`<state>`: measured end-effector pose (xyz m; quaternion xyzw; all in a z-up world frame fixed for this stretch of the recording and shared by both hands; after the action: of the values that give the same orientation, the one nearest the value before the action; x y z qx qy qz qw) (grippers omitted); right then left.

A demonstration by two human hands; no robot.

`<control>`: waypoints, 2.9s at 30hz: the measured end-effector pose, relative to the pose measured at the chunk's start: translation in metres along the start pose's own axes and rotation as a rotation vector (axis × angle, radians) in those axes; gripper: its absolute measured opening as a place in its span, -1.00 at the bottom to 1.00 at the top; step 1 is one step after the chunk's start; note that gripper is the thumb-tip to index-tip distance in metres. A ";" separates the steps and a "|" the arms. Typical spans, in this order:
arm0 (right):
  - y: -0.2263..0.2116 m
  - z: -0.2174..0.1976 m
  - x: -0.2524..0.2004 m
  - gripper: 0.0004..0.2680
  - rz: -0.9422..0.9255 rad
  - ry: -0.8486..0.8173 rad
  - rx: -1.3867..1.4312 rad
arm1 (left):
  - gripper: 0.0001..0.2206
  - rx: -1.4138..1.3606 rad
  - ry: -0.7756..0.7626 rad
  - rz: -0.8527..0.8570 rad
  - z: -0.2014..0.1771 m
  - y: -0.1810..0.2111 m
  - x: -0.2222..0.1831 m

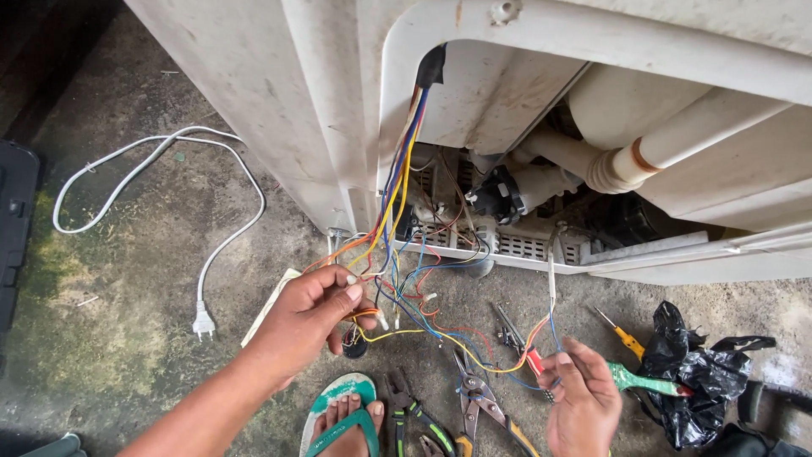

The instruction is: Connecting and organizing electrical wires inside the back panel of a washing machine.

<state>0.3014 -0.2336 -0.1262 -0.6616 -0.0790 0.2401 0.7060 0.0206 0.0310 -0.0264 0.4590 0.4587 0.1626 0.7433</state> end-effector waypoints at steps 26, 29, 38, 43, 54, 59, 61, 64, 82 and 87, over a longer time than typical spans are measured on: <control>-0.026 -0.054 -0.028 -0.69 -0.102 0.036 -0.497 | -0.85 0.057 0.011 -0.030 0.004 0.005 0.003; -0.003 -0.061 -0.024 -0.66 -0.102 0.010 -0.493 | -0.85 0.065 0.008 -0.040 0.006 0.007 0.001; -0.013 0.013 -0.030 -0.52 0.196 -0.179 -0.580 | -0.85 0.062 0.024 -0.078 0.007 0.007 0.002; -0.015 0.035 -0.033 -0.54 0.251 -0.124 -0.530 | -0.85 0.063 0.036 -0.111 0.007 0.011 0.000; -0.012 0.078 -0.033 -0.35 -0.301 -0.506 -1.480 | -0.85 0.025 0.016 -0.080 0.005 0.006 0.000; -0.007 0.074 -0.025 -0.77 -0.482 -0.313 -1.478 | -0.84 0.030 0.002 -0.078 0.000 0.006 -0.001; -0.017 0.075 -0.029 -0.79 -0.440 -0.318 -1.425 | -0.84 0.023 0.006 -0.078 -0.002 0.007 -0.002; -0.032 0.078 -0.036 -0.77 -0.405 -0.304 -1.356 | -0.83 0.021 0.008 -0.064 -0.004 0.008 -0.001; -0.058 0.072 -0.049 -0.90 -1.102 -0.540 -1.065 | -0.86 0.043 -0.002 -0.072 -0.015 0.001 0.000; -0.017 0.089 -0.048 -0.75 -0.863 -0.740 -1.193 | -0.86 0.038 -0.006 -0.067 -0.009 -0.002 0.000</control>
<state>0.2253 -0.1748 -0.0897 -0.7151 -0.6681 0.0678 0.1943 0.0129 0.0351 -0.0295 0.4581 0.4746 0.1275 0.7407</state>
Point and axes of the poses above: each hand's wrist, its own x-axis towards the middle knuckle, its own z-axis out of the palm, y = z × x, the point moved 3 cm from there along x, towards the middle knuckle, and after that the axes turned 2 degrees about -x, right-handed, at the moved point
